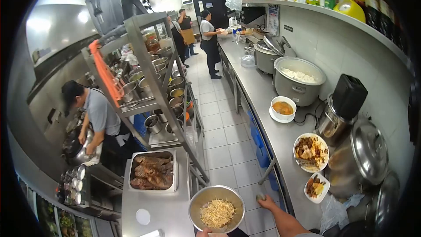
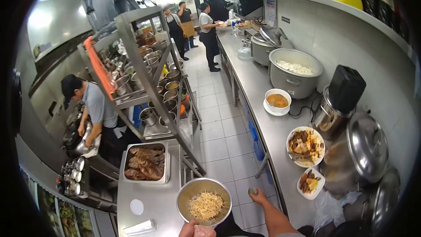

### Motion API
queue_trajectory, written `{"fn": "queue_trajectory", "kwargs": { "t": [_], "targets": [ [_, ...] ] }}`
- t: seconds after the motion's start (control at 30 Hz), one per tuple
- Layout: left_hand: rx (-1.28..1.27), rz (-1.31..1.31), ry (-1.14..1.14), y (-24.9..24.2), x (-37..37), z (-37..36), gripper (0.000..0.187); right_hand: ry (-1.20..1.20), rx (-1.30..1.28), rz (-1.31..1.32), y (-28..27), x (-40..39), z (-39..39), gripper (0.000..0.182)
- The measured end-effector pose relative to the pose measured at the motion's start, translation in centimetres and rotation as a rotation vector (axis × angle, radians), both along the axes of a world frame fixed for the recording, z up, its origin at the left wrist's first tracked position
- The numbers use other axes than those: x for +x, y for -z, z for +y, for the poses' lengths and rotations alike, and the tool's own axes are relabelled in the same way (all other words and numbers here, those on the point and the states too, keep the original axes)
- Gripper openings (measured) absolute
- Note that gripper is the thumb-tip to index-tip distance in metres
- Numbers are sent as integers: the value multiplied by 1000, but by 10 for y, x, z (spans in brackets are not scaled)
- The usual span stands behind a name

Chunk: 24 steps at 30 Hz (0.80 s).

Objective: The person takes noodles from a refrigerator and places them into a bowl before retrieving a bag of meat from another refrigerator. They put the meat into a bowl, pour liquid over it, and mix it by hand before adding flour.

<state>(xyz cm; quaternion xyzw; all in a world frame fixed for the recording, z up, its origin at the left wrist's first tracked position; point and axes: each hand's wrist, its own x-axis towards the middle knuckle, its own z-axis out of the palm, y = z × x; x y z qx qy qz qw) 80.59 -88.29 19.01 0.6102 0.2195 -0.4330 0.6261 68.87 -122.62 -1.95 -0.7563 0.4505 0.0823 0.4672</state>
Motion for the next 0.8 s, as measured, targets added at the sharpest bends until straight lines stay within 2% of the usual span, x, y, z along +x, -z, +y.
{"fn": "queue_trajectory", "kwargs": {
  "t": [0.07,0.17,0.2,0.27,0.37,0.43,0.47,0.5,0.57,0.6,0.63,0.67,0.7,0.73,0.77,0.8],
  "targets": [
    [-5,-5,47,-6,46,-24,43,-9,77,155,-20,-14,-5,73],
    [-29,-32,97,-6,111,-62,43,23,105,152,11,-35,-25,72],
    [-57,-36,92,10,134,-75,44,63,79,152,10,-40,-29,70],
    [-109,-47,81,42,182,-102,47,259,190,-10,10,-36,-41,70],
    [-108,-48,94,59,251,-156,48,195,-25,31,47,-1,-79,65],
    [-167,-154,49,60,291,-204,43,411,34,-311,41,62,-100,29],
    [-149,-161,71,70,319,-228,42,512,66,-480,25,106,-116,20],
    [-124,-157,91,82,345,-245,41,491,122,-432,23,146,-139,28],
    [-48,-20,112,81,384,-279,40,448,232,-313,13,224,-199,64],
    [5,-132,96,91,408,-301,41,386,257,-311,-8,277,-231,56],
    [74,-229,86,108,430,-316,41,407,450,-510,-19,334,-260,50],
    [142,-313,86,120,439,-326,42,430,538,-619,-38,392,-285,45],
    [168,-292,53,107,454,-340,43,357,665,-647,-73,451,-316,47],
    [196,-260,33,87,479,-357,43,319,714,-774,-70,502,-348,47],
    [142,-197,16,69,500,-372,42,286,829,-777,-93,556,-379,49],
    [84,-145,-16,57,522,-386,41,190,871,-849,-139,608,-400,52]
  ]
}}
